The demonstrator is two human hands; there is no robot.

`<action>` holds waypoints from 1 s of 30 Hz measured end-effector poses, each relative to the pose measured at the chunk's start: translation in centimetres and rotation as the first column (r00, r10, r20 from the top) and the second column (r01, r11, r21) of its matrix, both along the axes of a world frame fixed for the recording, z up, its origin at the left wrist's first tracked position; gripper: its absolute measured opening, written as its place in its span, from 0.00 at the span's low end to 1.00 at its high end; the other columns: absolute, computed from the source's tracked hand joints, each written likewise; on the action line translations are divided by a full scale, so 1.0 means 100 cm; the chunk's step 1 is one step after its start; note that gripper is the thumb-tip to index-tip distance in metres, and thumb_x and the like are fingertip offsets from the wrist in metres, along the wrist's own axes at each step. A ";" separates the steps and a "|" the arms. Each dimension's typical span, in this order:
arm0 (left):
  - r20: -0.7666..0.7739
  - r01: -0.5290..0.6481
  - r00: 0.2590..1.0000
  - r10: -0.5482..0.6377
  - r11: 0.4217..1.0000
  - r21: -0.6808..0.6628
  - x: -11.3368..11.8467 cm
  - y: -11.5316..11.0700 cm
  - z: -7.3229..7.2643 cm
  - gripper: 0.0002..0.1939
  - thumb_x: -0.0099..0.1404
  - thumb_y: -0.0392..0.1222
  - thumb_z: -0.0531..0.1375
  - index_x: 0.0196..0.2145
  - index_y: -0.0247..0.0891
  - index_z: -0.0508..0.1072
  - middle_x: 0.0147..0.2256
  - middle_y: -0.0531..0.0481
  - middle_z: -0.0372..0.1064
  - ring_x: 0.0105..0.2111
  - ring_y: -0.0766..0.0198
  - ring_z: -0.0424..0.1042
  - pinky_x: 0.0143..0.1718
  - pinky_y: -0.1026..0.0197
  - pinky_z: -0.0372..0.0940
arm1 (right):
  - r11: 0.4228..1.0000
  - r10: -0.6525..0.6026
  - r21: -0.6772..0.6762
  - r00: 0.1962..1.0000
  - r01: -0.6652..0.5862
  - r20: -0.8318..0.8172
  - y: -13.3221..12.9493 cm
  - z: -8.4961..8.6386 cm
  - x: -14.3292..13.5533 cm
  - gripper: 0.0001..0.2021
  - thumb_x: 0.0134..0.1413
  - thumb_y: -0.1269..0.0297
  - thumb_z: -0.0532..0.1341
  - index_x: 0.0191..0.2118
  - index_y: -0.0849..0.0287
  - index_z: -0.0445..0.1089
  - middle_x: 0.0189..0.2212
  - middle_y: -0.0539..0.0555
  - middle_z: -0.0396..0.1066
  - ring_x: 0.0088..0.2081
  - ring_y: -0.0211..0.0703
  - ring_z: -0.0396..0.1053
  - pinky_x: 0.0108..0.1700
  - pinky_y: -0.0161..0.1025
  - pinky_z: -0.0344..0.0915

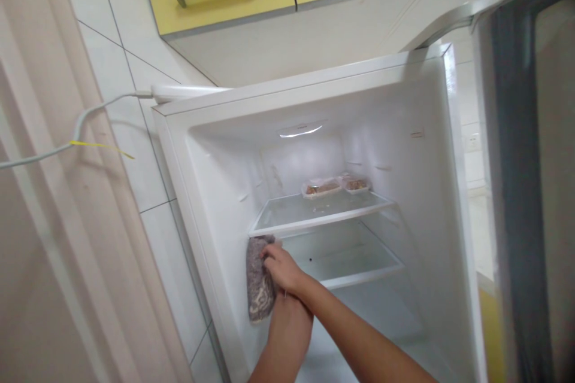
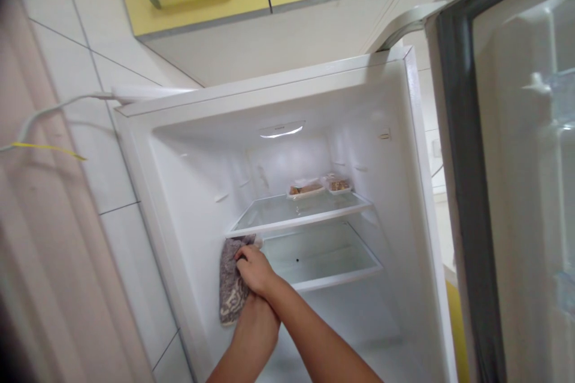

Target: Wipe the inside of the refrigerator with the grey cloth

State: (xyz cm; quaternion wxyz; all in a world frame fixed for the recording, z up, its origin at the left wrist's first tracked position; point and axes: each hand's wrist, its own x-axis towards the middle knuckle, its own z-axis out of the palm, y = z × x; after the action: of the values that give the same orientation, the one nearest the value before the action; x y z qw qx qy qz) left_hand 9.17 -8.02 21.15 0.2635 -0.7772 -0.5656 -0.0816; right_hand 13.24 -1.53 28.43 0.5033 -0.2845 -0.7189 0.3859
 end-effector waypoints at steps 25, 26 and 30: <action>-0.239 -0.052 0.967 0.092 0.985 0.167 -0.089 -0.003 0.052 0.31 0.58 0.32 0.55 0.60 0.30 0.72 0.66 0.33 0.60 0.70 0.44 0.52 0.72 0.42 0.45 | 0.493 -0.842 0.703 0.485 0.512 0.237 -0.016 -0.173 0.189 0.25 0.58 0.78 0.53 0.58 0.52 0.70 0.58 0.53 0.74 0.60 0.48 0.68 0.69 0.56 0.50; -0.239 -0.073 0.965 0.112 0.983 0.167 -0.085 0.005 0.053 0.32 0.57 0.31 0.54 0.60 0.32 0.71 0.67 0.34 0.60 0.70 0.45 0.52 0.72 0.41 0.45 | 0.479 -0.847 0.713 0.483 0.512 0.222 -0.015 -0.174 0.188 0.26 0.57 0.79 0.53 0.58 0.52 0.69 0.58 0.52 0.74 0.60 0.47 0.68 0.69 0.56 0.49; -0.259 -0.112 0.954 0.153 0.980 0.167 -0.070 0.042 0.051 0.32 0.58 0.28 0.52 0.61 0.26 0.70 0.66 0.32 0.60 0.71 0.45 0.49 0.73 0.41 0.43 | 0.440 -0.857 0.733 0.485 0.519 0.171 -0.011 -0.177 0.187 0.28 0.55 0.81 0.53 0.57 0.50 0.70 0.57 0.51 0.74 0.59 0.46 0.68 0.70 0.54 0.49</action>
State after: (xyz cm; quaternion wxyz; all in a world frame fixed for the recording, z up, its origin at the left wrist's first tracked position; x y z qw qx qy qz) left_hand 2.19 -3.80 26.23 0.4011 -0.7191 -0.5675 0.0005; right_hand 31.95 -2.62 10.69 0.4628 -0.4849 -0.7128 -0.2062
